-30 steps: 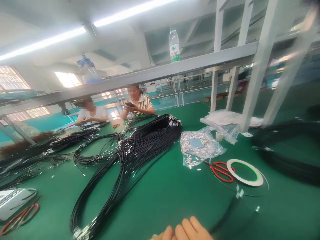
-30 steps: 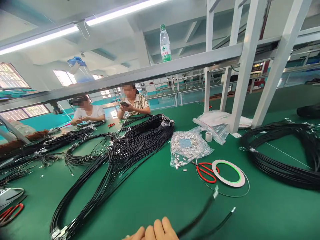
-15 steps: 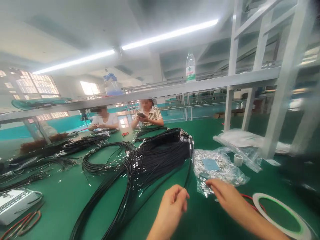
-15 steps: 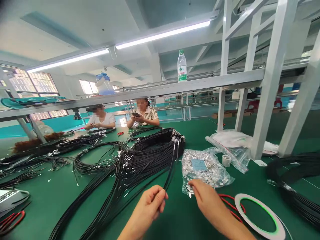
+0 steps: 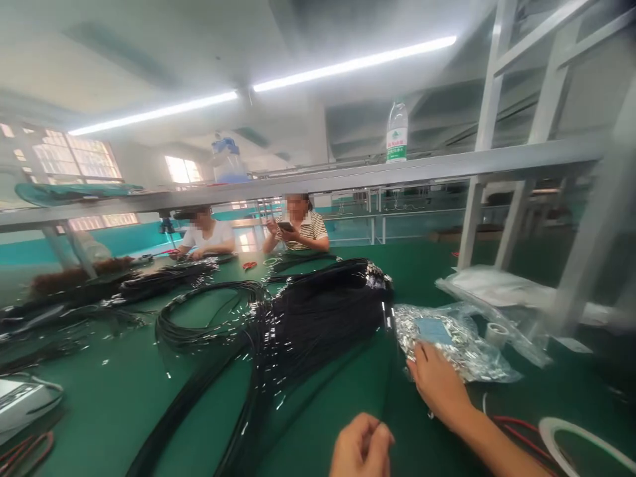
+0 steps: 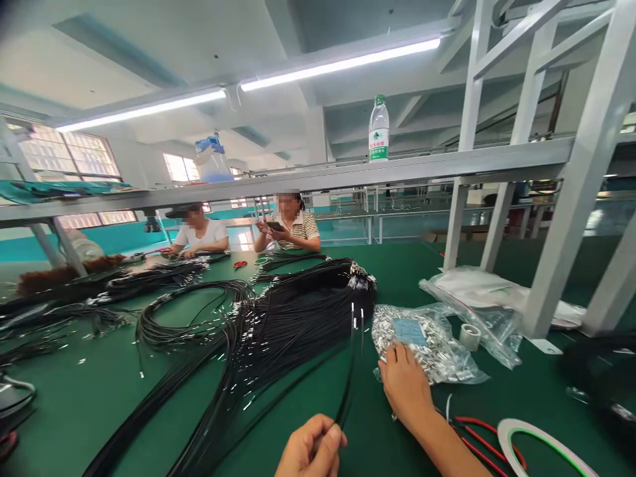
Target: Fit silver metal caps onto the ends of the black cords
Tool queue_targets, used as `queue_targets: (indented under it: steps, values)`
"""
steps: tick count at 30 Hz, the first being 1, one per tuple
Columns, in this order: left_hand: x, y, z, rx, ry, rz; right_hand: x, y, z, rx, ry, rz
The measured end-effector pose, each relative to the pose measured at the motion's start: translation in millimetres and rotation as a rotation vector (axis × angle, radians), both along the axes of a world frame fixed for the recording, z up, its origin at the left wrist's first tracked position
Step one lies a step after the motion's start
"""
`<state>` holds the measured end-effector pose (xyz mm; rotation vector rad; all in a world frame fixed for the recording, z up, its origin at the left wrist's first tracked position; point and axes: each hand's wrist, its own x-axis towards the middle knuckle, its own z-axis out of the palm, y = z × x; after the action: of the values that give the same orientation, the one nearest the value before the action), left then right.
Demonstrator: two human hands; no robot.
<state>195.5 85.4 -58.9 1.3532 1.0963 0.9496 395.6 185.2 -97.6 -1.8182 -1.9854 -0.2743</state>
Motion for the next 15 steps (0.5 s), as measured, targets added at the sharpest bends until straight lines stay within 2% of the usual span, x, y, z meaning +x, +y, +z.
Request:
queue_targets:
  steps: [3,8,11,15]
  values:
    - [-1.3,-1.0,3.3,0.022,-0.036,-0.009,8.2,-4.1,8.6,-0.095,-0.011,0.046]
    - [-0.4,-6.2,4.4,-0.009,-0.042,0.013,35.9,-18.2,31.2,-0.258,-0.001,0.221]
    - [-0.3,-7.6,5.3,-0.033,-0.036,0.007,41.6,-19.8,38.6,-0.285,-0.015,0.195]
    - [-1.6,-6.6,6.3,-0.047,-0.041,-0.005,22.0,-19.9,33.3,-0.263,-0.072,0.138]
